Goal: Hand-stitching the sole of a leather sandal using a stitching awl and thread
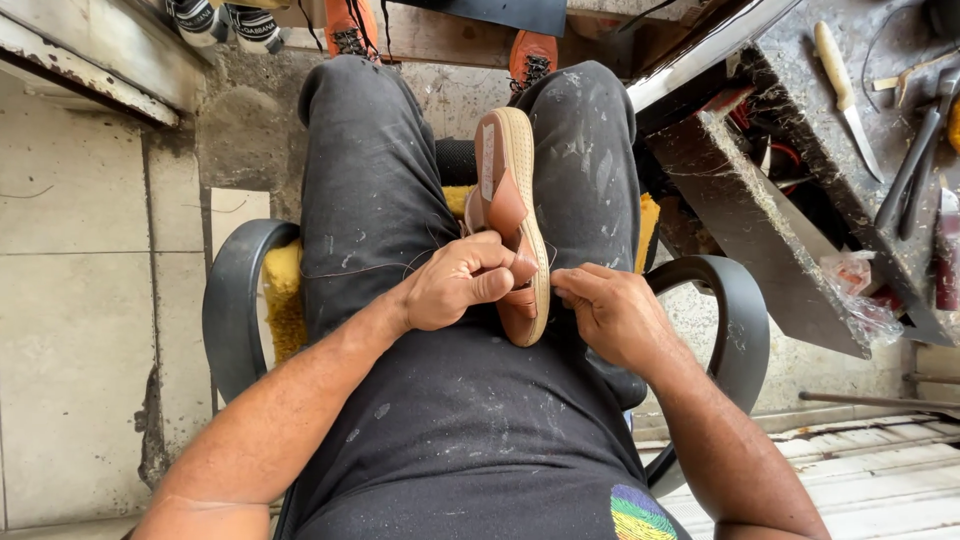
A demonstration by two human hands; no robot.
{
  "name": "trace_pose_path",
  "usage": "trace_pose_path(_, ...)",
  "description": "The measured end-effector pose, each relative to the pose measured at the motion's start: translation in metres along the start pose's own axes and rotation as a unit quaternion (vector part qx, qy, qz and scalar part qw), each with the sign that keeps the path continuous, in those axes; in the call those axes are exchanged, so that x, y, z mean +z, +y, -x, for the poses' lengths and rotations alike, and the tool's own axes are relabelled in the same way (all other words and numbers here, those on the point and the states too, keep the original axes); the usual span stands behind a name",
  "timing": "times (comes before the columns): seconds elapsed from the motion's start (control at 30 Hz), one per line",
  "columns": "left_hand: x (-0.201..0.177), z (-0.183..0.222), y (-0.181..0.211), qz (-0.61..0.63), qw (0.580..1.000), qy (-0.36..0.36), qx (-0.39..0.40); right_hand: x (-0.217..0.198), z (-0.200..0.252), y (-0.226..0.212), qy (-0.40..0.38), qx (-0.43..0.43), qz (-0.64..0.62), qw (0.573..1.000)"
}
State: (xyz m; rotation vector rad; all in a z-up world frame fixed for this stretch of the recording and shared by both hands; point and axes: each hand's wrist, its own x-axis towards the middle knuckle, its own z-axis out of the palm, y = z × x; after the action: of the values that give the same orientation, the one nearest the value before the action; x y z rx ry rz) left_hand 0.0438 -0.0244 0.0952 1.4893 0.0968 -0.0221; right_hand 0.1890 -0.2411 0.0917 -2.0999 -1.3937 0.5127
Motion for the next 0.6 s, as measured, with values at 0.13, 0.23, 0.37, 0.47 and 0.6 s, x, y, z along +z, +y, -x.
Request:
trace_pose_path(0.13,-0.007,0.008,-0.029,-0.008,0.999,-0.026,-0.032,0.006,0.005,-0.009,0.02,0.02,0.01,1.0)
trace_pose_path(0.23,-0.004,0.013,-0.044,-0.033,0.998,0.008,-0.05,0.014,0.01,-0.013,0.05,0.042,0.04,0.997)
trace_pose_path(0.37,-0.003,0.014,-0.063,-0.001,0.998,0.066,-0.02,0.016,0.009,-0.012,0.079,0.001,0.07,0.994)
trace_pose_path(0.47,0.002,0.014,-0.066,0.005,0.998,0.069,-0.009,-0.01,-0.005,-0.028,0.017,-0.016,0.0,1.0)
trace_pose_path(0.6,0.004,0.009,-0.032,0.017,0.998,0.054,0.002,-0.031,-0.031,-0.034,-0.096,-0.031,-0.105,0.989)
